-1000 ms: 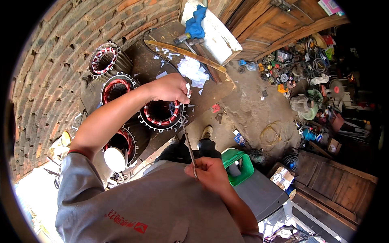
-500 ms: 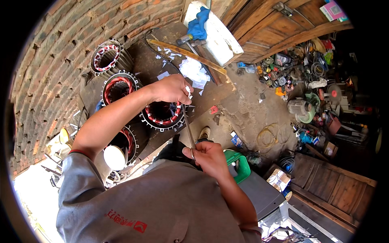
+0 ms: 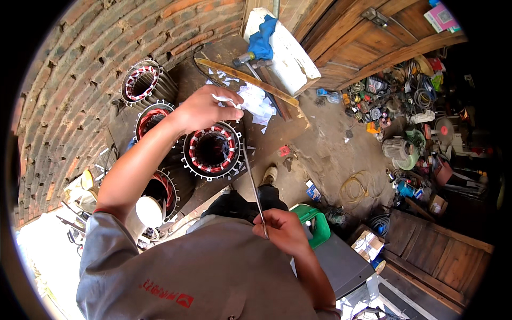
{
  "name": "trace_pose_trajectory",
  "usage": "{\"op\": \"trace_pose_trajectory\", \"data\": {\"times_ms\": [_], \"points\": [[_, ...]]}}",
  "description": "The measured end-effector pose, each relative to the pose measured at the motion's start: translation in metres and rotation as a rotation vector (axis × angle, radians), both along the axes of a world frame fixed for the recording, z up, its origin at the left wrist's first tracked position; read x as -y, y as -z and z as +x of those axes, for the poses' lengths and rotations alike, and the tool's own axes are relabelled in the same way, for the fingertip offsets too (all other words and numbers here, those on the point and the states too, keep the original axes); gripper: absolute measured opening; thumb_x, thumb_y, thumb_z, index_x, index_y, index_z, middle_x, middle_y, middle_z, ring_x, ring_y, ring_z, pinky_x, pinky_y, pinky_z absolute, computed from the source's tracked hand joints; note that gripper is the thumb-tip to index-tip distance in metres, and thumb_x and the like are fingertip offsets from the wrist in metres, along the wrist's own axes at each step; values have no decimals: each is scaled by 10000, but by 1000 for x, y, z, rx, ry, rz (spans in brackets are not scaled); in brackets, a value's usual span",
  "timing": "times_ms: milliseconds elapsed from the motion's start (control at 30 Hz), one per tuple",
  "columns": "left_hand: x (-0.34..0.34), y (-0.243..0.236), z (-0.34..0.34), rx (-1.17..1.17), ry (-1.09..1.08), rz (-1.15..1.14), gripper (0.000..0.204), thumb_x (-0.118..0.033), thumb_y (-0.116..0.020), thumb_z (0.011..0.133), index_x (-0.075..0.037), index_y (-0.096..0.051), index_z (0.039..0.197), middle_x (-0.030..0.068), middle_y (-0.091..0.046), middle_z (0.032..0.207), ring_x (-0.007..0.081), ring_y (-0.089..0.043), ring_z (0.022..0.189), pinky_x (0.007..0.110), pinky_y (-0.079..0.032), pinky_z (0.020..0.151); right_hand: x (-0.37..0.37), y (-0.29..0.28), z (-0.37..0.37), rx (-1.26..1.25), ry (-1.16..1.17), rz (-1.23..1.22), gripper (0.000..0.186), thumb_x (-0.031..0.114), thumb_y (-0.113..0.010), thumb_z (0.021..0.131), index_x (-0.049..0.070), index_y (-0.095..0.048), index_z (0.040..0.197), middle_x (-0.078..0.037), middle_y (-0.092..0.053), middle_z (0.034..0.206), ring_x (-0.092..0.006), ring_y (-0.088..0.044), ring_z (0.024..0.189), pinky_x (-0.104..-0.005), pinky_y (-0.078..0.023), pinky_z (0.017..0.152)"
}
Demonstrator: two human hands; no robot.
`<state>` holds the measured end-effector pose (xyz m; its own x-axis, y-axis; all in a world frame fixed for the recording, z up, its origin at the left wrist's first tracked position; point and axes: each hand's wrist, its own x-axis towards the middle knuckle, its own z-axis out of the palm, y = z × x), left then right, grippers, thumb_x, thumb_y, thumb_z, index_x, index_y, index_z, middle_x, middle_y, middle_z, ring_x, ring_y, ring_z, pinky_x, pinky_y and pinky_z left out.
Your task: The person winds white insulating tape around the copper windings of a motor stator. They repeatedly wrap the tape around the stator's teeth and slots to secure the copper coils, adjusting the stator's position as needed.
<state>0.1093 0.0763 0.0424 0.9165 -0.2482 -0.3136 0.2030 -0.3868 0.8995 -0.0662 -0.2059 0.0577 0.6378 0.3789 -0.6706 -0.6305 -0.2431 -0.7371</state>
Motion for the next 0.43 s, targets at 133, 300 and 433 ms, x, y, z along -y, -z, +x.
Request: {"op": "trace_pose_trajectory", "data": {"times_ms": [133,300,433], "points": [[-34,-24,-35,64,-31,-185,115,-113,-719,922,-4,-694,948,73,-716,1020,129,-639,887,292,-524,806,26,22,11,-9,70,163,178,92,-770,889,3,-678,1013,28,-656,790,-18,-586,703,-181,-453,613],[-35,-90,-143,68,-97,-263,54,-8,-723,864,5,-681,833,140,-735,888,199,-721,812,316,-567,709,32,36,67,110,-52,-49,175,103,-749,911,-10,-674,1023,-6,-647,762,-64,-583,678,-235,-460,588],[-15,-82,-212,-92,-125,-404,15,2,-723,895,-5,-715,904,107,-744,911,233,-724,959,340,-553,820,39,101,115,471,-411,-162,151,154,-745,926,63,-710,1041,-36,-713,791,-141,-598,638,-264,-488,621]]}}
